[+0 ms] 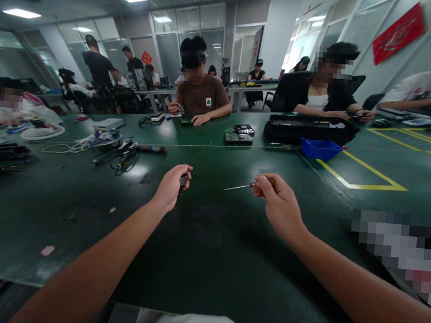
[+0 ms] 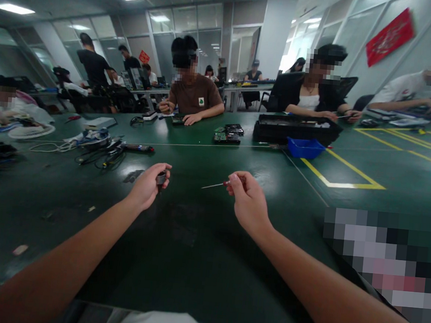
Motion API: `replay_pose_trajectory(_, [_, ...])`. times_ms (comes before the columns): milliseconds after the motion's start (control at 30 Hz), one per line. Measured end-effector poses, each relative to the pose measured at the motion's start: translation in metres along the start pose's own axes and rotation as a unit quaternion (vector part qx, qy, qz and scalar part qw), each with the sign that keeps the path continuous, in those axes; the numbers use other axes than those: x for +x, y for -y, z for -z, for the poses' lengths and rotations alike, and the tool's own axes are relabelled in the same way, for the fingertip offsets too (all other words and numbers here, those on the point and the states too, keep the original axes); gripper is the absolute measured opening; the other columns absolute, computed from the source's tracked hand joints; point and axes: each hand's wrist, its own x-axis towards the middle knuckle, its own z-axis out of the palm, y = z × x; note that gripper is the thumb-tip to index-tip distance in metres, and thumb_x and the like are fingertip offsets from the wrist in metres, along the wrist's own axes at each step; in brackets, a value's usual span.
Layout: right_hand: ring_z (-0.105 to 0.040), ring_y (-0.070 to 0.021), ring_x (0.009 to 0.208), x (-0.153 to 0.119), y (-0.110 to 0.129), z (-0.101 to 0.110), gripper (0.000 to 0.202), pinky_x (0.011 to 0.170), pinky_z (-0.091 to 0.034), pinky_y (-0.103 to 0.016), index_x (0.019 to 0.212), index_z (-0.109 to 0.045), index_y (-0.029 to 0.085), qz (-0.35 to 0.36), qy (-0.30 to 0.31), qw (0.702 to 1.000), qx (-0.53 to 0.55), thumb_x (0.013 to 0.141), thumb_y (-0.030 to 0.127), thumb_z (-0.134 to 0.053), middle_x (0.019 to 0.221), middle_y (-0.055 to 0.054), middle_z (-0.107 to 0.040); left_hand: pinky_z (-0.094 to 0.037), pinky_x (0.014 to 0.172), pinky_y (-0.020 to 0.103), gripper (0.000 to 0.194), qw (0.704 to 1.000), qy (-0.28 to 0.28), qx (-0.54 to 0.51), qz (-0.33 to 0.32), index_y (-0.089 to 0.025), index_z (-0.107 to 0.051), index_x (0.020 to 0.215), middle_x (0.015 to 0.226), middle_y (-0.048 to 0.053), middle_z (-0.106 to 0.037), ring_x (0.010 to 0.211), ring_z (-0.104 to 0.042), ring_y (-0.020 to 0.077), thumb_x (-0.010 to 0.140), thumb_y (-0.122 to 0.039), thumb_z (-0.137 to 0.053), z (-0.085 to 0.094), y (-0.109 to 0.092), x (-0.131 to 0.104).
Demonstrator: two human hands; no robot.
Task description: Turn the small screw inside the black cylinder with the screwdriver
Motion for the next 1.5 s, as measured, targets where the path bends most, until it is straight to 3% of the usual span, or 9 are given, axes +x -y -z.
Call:
replay_pose_trajectory(67, [-0.059, -0.0183, 0.075, 0.0000, -0.0001, 0.0005, 0.022, 0.072, -0.048, -0.035, 0.093, -0.062, 0.022, -0.001, 0.002, 1.000, -0.002, 0.097, 0.040, -0.051, 0.080, -0.002, -0.063, -0.036, 0.049, 0.022, 0.020, 0.999, -0.019, -0.035, 0.014, -0.015, -0.065, 0.095, 0.074, 0.002, -0.055, 0.053, -0.050, 0.0106, 0.085, -0.026, -0.051, 0.0018, -0.0013, 0.0014])
replay_pose_trajectory(300, [-0.060, -0.0187, 0.076, 0.0007, -0.0024, 0.0016, 0.024, 0.074, -0.048, -0.036, 0.094, -0.063, 0.022, 0.000, 0.008, 1.000, -0.007, 0.097, 0.043, -0.051, 0.081, -0.002, -0.064, -0.038, 0.050, 0.022, 0.016, 0.997, -0.045, -0.062, 0.020, -0.014, -0.062, 0.085, 0.072, 0.002, -0.055, 0.053, -0.051, 0.0110, 0.076, -0.016, -0.049, 0.0037, -0.0043, 0.0033])
replay_pose_trajectory(633, [-0.060, -0.0183, 0.076, -0.0004, -0.0011, 0.0017, 0.025, 0.075, -0.048, -0.036, 0.093, -0.064, 0.022, -0.006, 0.014, 1.000, -0.004, 0.097, 0.043, -0.052, 0.080, -0.002, -0.064, -0.041, 0.051, 0.024, 0.015, 0.998, -0.024, -0.049, 0.016, -0.015, -0.062, 0.085, 0.071, 0.002, -0.056, 0.053, -0.053, 0.0130, 0.076, -0.021, -0.052, 0.0034, -0.0048, 0.0015])
replay_pose_trajectory(1167, [-0.061, -0.0183, 0.075, -0.0002, -0.0008, 0.0008, 0.025, 0.074, -0.048, -0.036, 0.093, -0.063, 0.021, -0.005, 0.024, 1.000, -0.011, 0.097, 0.044, -0.052, 0.079, -0.002, -0.065, -0.042, 0.053, 0.024, 0.026, 0.999, -0.006, -0.043, 0.019, -0.015, -0.060, 0.087, 0.070, 0.001, -0.055, 0.055, -0.053, 0.0128, 0.064, -0.014, -0.050, -0.0002, -0.0076, -0.0034])
replay_pose_trajectory(1500, [-0.061, -0.0187, 0.076, -0.0011, 0.0003, 0.0002, 0.025, 0.074, -0.049, -0.036, 0.092, -0.063, 0.022, -0.008, 0.027, 1.000, -0.010, 0.096, 0.044, -0.053, 0.080, -0.003, -0.065, -0.043, 0.054, 0.024, 0.022, 0.999, -0.011, -0.045, 0.025, -0.014, -0.061, 0.086, 0.070, 0.002, -0.056, 0.055, -0.054, 0.0131, 0.067, -0.015, -0.049, 0.0007, -0.0065, -0.0032])
